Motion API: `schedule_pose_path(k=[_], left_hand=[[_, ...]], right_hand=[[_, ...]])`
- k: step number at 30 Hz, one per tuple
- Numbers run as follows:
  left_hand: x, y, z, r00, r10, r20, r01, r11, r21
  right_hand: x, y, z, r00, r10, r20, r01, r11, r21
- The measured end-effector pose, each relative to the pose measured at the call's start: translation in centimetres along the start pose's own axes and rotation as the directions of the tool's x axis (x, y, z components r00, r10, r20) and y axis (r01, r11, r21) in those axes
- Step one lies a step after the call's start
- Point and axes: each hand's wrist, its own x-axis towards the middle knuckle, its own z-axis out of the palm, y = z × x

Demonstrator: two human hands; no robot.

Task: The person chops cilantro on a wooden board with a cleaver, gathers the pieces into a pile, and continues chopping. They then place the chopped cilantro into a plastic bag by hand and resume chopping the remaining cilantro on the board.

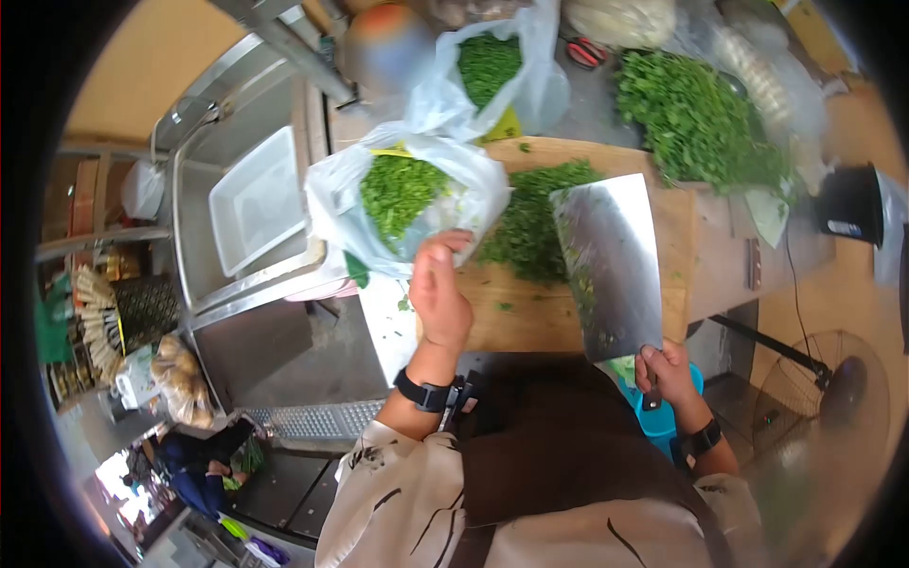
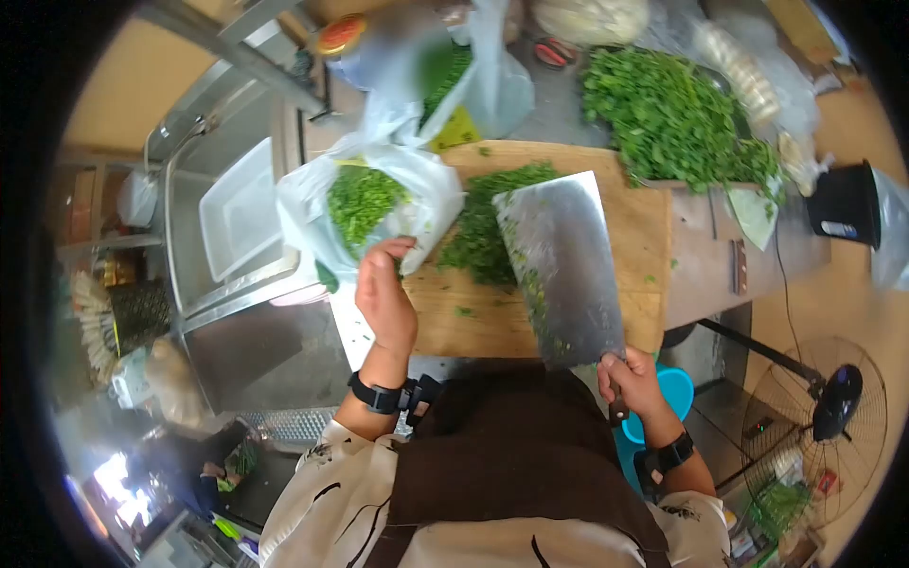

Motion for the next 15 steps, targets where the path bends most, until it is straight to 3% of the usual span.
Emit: schedule_pose_path(k=[4, 7, 8, 15], left_hand=[[-3.6, -2.8, 3.1, 0.937, 0.168, 0.306, -0.269, 0.907, 0.325], [-4.9, -4.4, 3.9, 0.940, 0.171, 0.294, -0.313, 0.772, 0.553], [-5.5, -4.9, 3.9, 0.953, 0.102, 0.284, -0.255, 0.778, 0.575], [-5.6, -6.1, 7.4, 0.998, 0.065, 0.010, -0.057, 0.762, 0.645]], right_hand=[[-1.0, 1.1, -3.3, 0.965, -0.034, -0.259, 0.048, 0.998, 0.051], [-1.5, 2.1, -6.1, 0.931, -0.009, -0.364, 0.039, 0.997, 0.074], [-1.5, 2.3, -7.0, 0.925, 0.002, -0.379, 0.028, 0.997, 0.073], [0.6, 3.2, -9.6, 0.937, 0.043, -0.348, -0.015, 0.996, 0.084]])
